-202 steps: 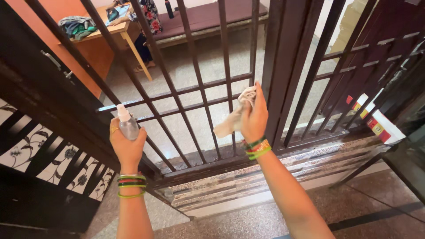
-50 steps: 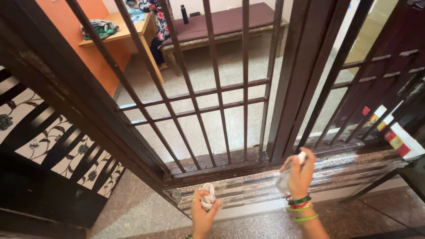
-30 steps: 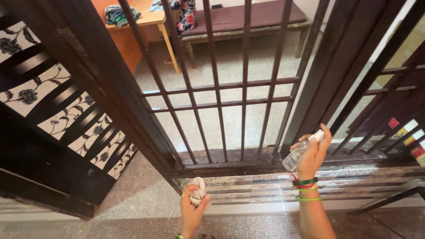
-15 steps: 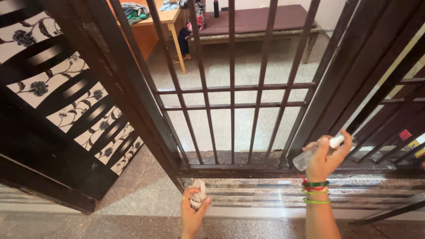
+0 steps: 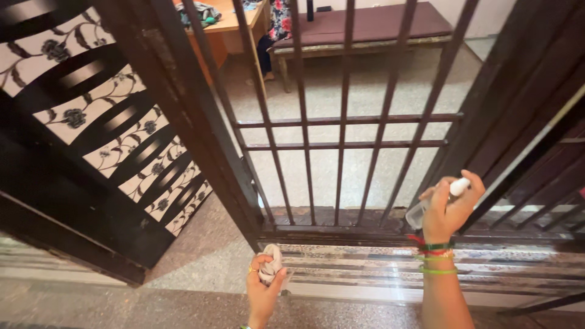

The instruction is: The person sprays a clear liquid onto a metal gate and wipes the bars with a white cloth. The person repeatedly sprays and wipes different sections of the gate, focusing on the lower and middle bars.

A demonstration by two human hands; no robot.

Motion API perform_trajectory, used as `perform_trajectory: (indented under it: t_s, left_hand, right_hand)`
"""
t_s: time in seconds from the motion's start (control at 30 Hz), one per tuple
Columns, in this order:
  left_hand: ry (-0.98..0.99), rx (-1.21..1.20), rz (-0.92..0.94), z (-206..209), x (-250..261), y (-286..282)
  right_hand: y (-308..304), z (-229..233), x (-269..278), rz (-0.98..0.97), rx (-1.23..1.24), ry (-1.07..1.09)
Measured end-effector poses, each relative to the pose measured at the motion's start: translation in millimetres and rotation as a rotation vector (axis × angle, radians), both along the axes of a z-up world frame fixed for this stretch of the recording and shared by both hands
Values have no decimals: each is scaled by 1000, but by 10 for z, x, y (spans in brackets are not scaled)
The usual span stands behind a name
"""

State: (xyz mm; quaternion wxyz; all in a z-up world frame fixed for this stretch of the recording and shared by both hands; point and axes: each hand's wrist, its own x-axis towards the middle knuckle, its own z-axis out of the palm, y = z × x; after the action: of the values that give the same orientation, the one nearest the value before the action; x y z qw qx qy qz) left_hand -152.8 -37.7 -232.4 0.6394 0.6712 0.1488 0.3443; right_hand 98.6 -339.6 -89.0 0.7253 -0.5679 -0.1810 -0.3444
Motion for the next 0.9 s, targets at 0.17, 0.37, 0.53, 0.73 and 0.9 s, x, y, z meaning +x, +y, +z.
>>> perform_trajectory:
  t_s: [0.17,0.37,0.53,0.73,0.9]
  left_hand:
    - [-77,34,24,-55,-131,132]
    - [-7,-135,58,-208,-298,418]
    - [-82,-154,39,-336,-403,659]
    - [-97,-113,60,-318,-411,833]
    - [-136,-117,1,-334,-354,926]
  right_hand:
    - [495,438,-56,88,-11,-56]
    - [1320,629,-227,147,-186,-171]
    - [1948,404,-603,130,-471,-185]
    - [2199,-231,-1078,148,-576,-278]
    - [1907,-1082,-1084,40,-629,34]
